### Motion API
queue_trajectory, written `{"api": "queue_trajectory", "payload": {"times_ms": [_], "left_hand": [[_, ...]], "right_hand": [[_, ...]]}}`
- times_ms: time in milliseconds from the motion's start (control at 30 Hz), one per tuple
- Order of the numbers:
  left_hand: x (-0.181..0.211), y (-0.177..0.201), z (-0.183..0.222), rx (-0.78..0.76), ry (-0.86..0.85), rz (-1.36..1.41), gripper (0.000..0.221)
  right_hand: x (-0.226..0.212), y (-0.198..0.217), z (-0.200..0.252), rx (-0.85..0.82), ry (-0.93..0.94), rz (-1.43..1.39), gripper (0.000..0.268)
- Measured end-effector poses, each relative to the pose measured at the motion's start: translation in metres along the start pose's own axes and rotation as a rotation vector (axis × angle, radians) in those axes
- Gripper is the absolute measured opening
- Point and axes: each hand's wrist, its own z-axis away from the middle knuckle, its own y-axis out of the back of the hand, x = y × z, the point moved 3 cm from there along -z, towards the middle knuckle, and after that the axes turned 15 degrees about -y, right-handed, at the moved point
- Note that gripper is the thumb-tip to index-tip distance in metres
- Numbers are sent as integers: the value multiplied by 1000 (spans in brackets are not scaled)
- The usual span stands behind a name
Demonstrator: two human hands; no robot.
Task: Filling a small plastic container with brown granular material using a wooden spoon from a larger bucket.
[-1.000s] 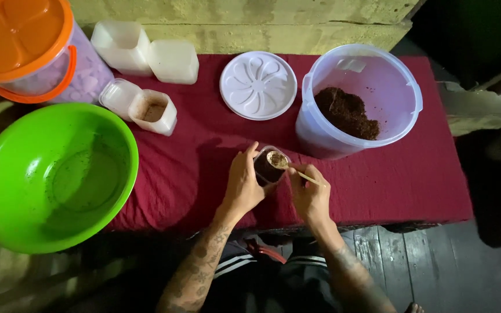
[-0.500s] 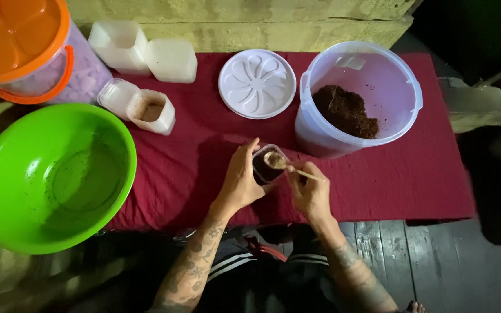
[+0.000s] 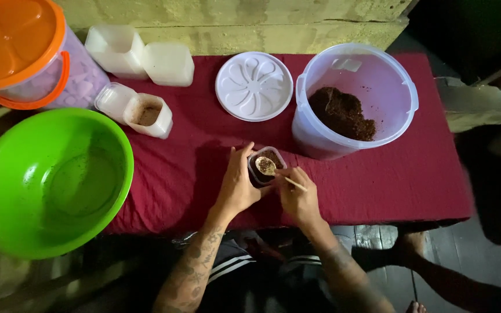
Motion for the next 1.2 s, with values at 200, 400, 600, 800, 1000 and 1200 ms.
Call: {"api": "queue_trajectory", "payload": {"times_ms": [200,400,600,800,1000,1200], "left_hand": [[-4,-6,9,45,-30,-71,99],[15,-12,5,78,104,164,91],[55,-18,-16,5,280,505,105],[83,-14,-61,7,4,645,81],[104,-10,-109,-92,-233,678,85],[103,-20,-128,-172,-338,699,81]], "right_hand": [[-8,8,4,23,-12,-20,6],[-22,30,20,73,-60,-97,8],[-30,98,27,153,-237,-389,19],[-62,170,4,377,-474,-541,24],[-30,198,-5,329,-361,-776,13],[-9,207,-3,319,-371,-785,10]]}}
